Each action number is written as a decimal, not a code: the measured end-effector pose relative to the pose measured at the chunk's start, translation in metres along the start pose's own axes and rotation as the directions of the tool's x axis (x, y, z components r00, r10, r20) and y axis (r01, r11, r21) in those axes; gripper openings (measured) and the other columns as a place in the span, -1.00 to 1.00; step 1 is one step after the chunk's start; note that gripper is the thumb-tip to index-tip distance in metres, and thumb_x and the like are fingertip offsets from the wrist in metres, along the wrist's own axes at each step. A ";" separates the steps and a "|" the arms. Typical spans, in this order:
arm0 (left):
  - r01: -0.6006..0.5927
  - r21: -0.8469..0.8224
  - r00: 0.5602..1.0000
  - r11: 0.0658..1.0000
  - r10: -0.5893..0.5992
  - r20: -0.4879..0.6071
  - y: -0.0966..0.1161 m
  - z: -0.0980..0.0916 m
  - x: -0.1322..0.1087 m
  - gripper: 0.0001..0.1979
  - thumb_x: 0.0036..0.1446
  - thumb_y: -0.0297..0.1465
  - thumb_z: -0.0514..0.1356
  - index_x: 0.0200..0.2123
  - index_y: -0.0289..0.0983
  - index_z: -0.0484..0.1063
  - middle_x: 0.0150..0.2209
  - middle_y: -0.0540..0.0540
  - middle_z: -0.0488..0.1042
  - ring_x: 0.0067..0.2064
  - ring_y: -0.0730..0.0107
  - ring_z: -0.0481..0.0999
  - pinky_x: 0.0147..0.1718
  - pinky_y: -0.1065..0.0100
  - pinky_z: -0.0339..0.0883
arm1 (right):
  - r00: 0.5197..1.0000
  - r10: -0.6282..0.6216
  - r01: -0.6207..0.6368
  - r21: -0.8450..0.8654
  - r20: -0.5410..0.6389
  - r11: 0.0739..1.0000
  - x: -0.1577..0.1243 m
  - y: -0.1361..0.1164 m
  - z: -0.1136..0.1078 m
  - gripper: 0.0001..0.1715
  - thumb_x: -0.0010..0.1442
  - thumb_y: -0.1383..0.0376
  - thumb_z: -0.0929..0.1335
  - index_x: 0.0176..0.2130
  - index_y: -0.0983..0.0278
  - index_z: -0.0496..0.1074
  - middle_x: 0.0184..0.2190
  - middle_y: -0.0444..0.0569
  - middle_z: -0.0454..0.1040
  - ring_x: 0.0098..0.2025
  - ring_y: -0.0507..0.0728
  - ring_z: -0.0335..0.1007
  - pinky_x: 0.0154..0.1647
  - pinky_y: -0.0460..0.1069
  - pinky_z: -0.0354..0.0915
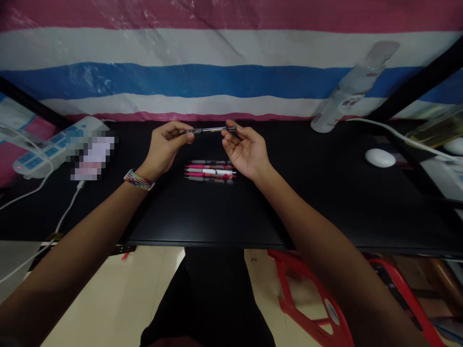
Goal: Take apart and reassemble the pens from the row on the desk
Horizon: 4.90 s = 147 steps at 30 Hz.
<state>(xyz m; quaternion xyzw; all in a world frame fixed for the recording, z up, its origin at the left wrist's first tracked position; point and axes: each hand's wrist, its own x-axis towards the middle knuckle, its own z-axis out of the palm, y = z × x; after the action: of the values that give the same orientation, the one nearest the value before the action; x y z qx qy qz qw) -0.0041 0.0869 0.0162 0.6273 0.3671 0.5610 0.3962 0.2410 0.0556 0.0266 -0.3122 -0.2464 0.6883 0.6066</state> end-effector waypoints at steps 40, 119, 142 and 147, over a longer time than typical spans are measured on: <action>0.003 -0.021 1.000 1.000 -0.003 0.011 0.001 -0.004 0.001 -0.76 0.11 -0.27 0.62 -0.20 -0.18 0.75 -0.29 -0.06 0.70 -0.24 0.35 0.66 -0.16 0.30 0.59 | 0.997 -0.060 0.061 -0.018 0.054 0.998 -0.004 0.002 -0.002 -0.75 0.32 0.15 0.50 -0.03 0.15 0.66 -0.12 0.00 0.81 0.06 0.26 0.79 0.08 0.12 0.78; 0.216 -0.047 0.974 0.975 -0.219 -0.062 0.016 0.047 -0.033 -0.69 0.35 -0.51 0.24 -0.45 -0.19 0.64 -0.37 -0.06 0.64 -0.25 0.33 0.59 -0.07 0.28 0.50 | 0.883 -0.434 0.401 -0.768 0.178 0.500 -0.026 0.048 -0.008 -0.81 0.30 0.34 0.39 -0.20 0.15 0.65 -0.09 -0.01 0.76 0.05 0.27 0.69 0.27 0.25 0.49; 0.220 0.003 0.972 0.976 -0.219 -0.082 0.020 0.044 -0.032 -0.71 0.33 -0.52 0.23 -0.44 -0.21 0.63 -0.36 -0.05 0.64 -0.20 0.30 0.62 -0.03 0.28 0.53 | 0.611 -0.323 0.715 -0.679 0.723 -0.168 -0.072 0.042 -0.008 -0.78 0.38 0.41 0.45 -0.28 0.15 0.66 0.06 0.09 0.72 0.39 0.48 0.47 0.38 0.43 0.42; 0.216 -0.040 0.970 0.976 -0.219 -0.103 0.018 0.044 -0.031 -0.68 0.34 -0.53 0.22 -0.45 -0.20 0.64 -0.36 -0.06 0.64 -0.22 0.31 0.61 -0.02 0.27 0.50 | 0.541 -0.254 0.756 -0.596 0.802 -0.272 -0.092 0.039 -0.006 -0.81 0.40 0.45 0.45 -0.16 0.15 0.64 0.10 0.11 0.72 0.39 0.48 0.52 0.33 0.43 0.47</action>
<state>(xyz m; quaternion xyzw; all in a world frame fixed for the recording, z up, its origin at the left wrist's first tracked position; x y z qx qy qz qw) 0.0371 0.0480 0.0175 0.5467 0.4461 0.5522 0.4440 0.2255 -0.0411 0.0068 -0.3437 -0.8508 0.0225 0.3969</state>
